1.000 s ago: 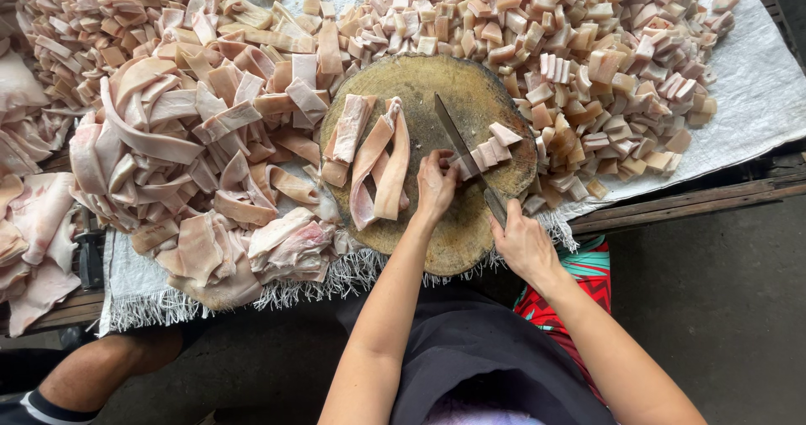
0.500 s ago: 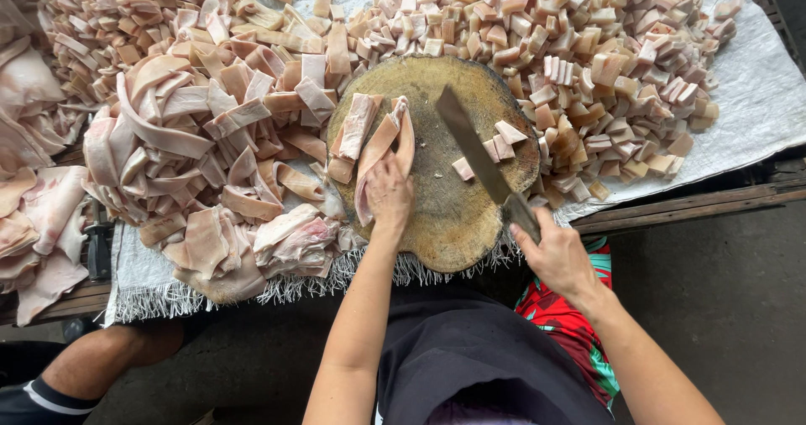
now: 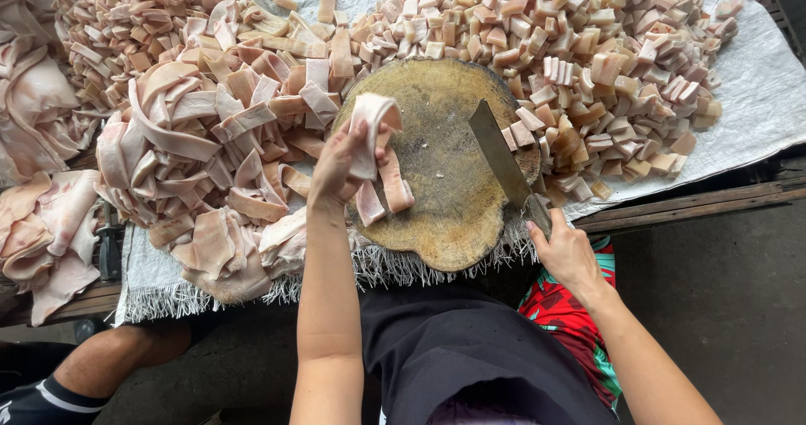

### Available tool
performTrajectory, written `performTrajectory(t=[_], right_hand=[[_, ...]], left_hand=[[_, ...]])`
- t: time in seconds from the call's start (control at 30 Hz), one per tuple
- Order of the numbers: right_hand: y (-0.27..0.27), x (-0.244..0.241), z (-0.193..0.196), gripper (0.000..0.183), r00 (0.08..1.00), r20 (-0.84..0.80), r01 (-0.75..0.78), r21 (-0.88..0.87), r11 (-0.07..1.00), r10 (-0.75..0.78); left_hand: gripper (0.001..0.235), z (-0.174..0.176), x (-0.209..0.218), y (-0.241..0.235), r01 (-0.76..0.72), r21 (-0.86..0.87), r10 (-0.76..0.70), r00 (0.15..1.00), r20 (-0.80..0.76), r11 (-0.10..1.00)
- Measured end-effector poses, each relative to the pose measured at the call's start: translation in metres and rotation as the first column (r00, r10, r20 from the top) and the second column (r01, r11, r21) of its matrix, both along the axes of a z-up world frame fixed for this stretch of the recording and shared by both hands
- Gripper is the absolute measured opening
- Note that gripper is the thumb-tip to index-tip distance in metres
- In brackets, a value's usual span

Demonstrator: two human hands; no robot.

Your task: The person is cutting strips of pork skin into small squares using a cleaver on a wooden cutting board. They pick up strips from a large pile and move the cubed pieces into a secondary pile on the table.

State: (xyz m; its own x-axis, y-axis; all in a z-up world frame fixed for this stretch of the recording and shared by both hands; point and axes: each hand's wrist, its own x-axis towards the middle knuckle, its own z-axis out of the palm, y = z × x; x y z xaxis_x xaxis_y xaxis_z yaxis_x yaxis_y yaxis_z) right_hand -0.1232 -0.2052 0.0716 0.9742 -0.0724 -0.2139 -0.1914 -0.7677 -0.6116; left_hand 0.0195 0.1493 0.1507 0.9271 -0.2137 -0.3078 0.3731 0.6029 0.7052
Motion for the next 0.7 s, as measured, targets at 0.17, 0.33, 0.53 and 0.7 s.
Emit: performTrajectory(t=[0.17,0.33,0.53,0.7], right_hand=[[0.004,0.0,-0.005,0.045,0.993,-0.086,0.09,0.083,0.992,-0.083],[0.003,0.001,-0.01,0.045,0.983,-0.141,0.134,0.095,0.986,-0.12],[0.005,0.002,0.0,0.045,0.965,-0.213,0.187,0.16,0.969,-0.151],[0.009,0.003,0.006,0.044,0.974,-0.175,0.162,0.116,0.98,-0.141]], left_hand=[[0.04,0.031,0.006,-0.023,0.142,-0.103,-0.132,0.986,0.103,0.985],[0.04,-0.014,-0.01,-0.022,0.36,0.113,-0.362,0.932,-0.007,0.926],[0.044,-0.078,-0.063,-0.042,0.666,0.466,-0.538,0.745,-0.394,0.582],[0.05,-0.033,-0.054,-0.067,0.538,0.841,-0.54,0.724,-0.43,0.052]])
